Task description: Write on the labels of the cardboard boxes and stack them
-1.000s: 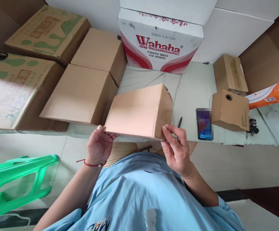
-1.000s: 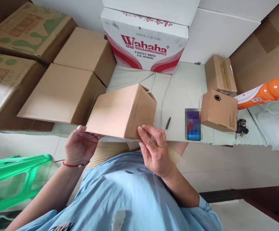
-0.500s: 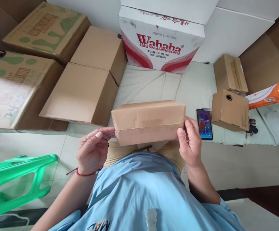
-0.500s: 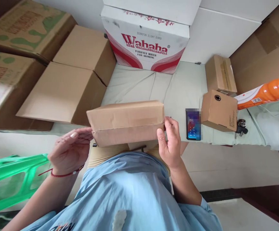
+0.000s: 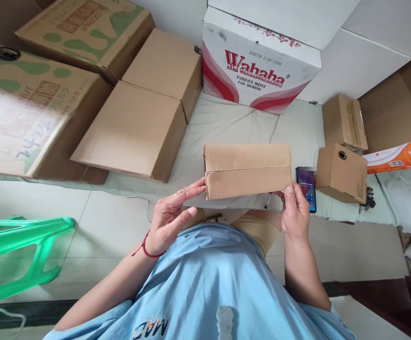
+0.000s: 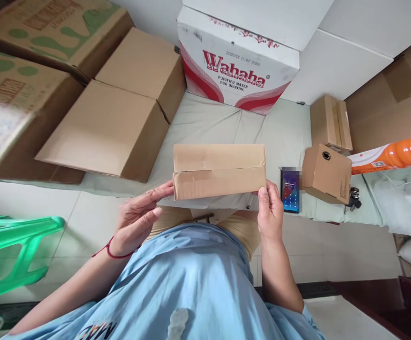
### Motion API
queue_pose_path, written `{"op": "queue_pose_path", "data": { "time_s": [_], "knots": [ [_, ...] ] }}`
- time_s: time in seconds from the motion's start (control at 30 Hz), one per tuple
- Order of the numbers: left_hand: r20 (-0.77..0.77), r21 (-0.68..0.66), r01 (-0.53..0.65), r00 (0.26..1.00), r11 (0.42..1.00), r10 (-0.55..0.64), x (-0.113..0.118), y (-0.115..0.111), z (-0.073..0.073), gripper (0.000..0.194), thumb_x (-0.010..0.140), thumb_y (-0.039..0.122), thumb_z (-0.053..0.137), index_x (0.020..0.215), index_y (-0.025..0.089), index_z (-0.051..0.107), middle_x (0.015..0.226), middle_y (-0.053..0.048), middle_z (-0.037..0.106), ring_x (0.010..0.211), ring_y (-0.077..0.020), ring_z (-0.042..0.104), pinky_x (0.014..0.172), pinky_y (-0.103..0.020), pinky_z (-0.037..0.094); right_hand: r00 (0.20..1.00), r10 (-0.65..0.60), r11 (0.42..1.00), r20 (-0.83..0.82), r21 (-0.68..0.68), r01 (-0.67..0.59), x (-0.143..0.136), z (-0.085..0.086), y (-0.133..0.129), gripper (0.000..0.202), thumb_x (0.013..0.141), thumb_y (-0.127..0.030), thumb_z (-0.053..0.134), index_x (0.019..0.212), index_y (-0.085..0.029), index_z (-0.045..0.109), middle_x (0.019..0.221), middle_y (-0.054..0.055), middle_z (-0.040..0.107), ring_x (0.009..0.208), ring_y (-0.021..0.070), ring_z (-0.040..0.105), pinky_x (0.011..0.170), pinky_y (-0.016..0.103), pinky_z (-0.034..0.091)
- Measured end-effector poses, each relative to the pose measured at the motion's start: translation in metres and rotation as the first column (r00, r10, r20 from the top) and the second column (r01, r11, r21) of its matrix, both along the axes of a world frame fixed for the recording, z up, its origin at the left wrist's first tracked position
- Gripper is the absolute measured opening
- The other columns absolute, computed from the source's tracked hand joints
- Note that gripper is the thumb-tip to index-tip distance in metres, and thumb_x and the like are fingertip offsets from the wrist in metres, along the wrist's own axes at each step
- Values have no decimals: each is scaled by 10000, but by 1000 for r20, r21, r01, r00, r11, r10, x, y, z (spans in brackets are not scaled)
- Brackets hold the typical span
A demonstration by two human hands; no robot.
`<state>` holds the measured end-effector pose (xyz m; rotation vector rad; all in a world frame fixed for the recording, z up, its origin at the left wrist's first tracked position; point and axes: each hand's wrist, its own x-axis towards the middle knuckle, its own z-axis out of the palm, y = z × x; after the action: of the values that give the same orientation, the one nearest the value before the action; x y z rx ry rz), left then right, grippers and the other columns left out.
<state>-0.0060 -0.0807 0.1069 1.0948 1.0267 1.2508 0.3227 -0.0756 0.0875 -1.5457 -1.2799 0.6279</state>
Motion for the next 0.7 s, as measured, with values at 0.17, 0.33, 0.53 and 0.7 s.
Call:
{"op": "queue_pose_path", "data": {
  "time_s": [0.17,0.33,0.53,0.7],
  "knots": [
    [-100,43,166,982,985,-161,-14,1,5,491,870,411,864,1346,298,824,1525,-133,689,1503,-417,597,1290,-564,476,996,-39,999,-77,-15,38,-3,0,6,474,1063,-626,575,1228,-224,765,1125,97,767,1058,257,730,907,407,617],
    [-98,67,168,982,984,-161,-18,0,4,475,926,411,807,1389,306,799,1562,-124,661,1526,-402,577,1303,-559,458,979,16,1000,-204,9,-14,-2,-1,1,382,1010,-529,696,1238,-233,774,1190,82,768,1106,246,722,1015,431,575],
    [-44,60,101,994,993,-99,-15,1,10,465,896,434,835,1337,284,829,1524,-139,695,1512,-421,589,1315,-575,435,988,19,999,-154,-47,-26,2,1,-9,368,959,-463,783,1252,-241,769,1092,63,777,947,211,706,840,343,569],
    [-69,81,75,995,994,-69,-12,0,23,470,892,442,843,1340,300,826,1508,-124,707,1512,-418,589,1311,-570,450,992,-23,1000,-123,-15,21,3,5,-11,323,957,-513,780,1105,-227,755,829,-2,660,732,162,594,672,282,494]
  ]
}}
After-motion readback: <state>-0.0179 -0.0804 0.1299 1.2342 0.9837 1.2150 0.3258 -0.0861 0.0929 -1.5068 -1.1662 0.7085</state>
